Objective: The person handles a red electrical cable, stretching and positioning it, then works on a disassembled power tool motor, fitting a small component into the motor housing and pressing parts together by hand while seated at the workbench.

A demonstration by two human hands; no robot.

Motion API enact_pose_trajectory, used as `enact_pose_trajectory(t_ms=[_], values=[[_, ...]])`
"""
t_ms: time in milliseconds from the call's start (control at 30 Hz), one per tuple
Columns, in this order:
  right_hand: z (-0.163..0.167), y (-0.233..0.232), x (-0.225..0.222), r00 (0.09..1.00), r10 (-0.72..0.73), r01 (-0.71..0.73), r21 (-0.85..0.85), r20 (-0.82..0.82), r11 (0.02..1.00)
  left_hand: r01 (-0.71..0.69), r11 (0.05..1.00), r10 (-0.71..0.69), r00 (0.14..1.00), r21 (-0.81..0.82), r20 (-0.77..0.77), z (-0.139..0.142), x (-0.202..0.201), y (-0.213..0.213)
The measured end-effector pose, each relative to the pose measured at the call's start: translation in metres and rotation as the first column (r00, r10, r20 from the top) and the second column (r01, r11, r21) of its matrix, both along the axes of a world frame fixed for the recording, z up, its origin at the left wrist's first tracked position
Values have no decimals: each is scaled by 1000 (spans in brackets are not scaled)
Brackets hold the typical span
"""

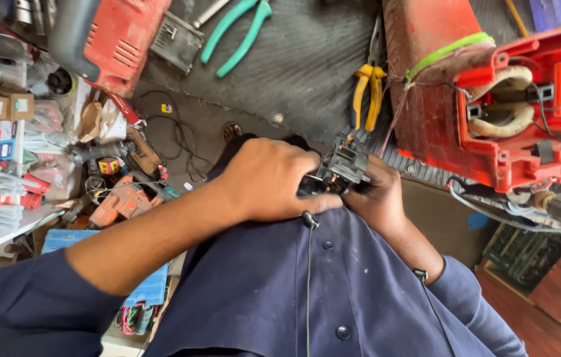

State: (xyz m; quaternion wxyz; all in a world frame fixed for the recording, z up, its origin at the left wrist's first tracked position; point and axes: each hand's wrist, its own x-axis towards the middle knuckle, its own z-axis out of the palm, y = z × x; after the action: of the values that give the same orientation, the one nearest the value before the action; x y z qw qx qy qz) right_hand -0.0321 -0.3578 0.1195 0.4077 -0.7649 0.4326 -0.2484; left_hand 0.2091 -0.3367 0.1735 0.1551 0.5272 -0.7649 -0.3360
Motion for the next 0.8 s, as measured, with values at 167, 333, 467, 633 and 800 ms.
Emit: enact_pose_trajectory(t_ms=[167,333,467,633,800], values=[[-3,0,-4,999,-51,52,83,-12,995,84,996,-82,989,11,-123,-7,0,-18],[-9,2,-12,998,-56,62,178,-35,982,164,986,-157,976,35,-148,-9,3,-25],[-18,1,-11,996,-89,90,213,-14,973,173,968,-165,985,183,-56,-8,6,-31],[-20,-18,-24,924,-81,-186,625,373,758,95,951,-72,994,293,-87,-6,6,-31],[-16,-19,-27,900,-115,-239,699,420,674,60,968,-53,998,242,-36,-1,4,-22]])
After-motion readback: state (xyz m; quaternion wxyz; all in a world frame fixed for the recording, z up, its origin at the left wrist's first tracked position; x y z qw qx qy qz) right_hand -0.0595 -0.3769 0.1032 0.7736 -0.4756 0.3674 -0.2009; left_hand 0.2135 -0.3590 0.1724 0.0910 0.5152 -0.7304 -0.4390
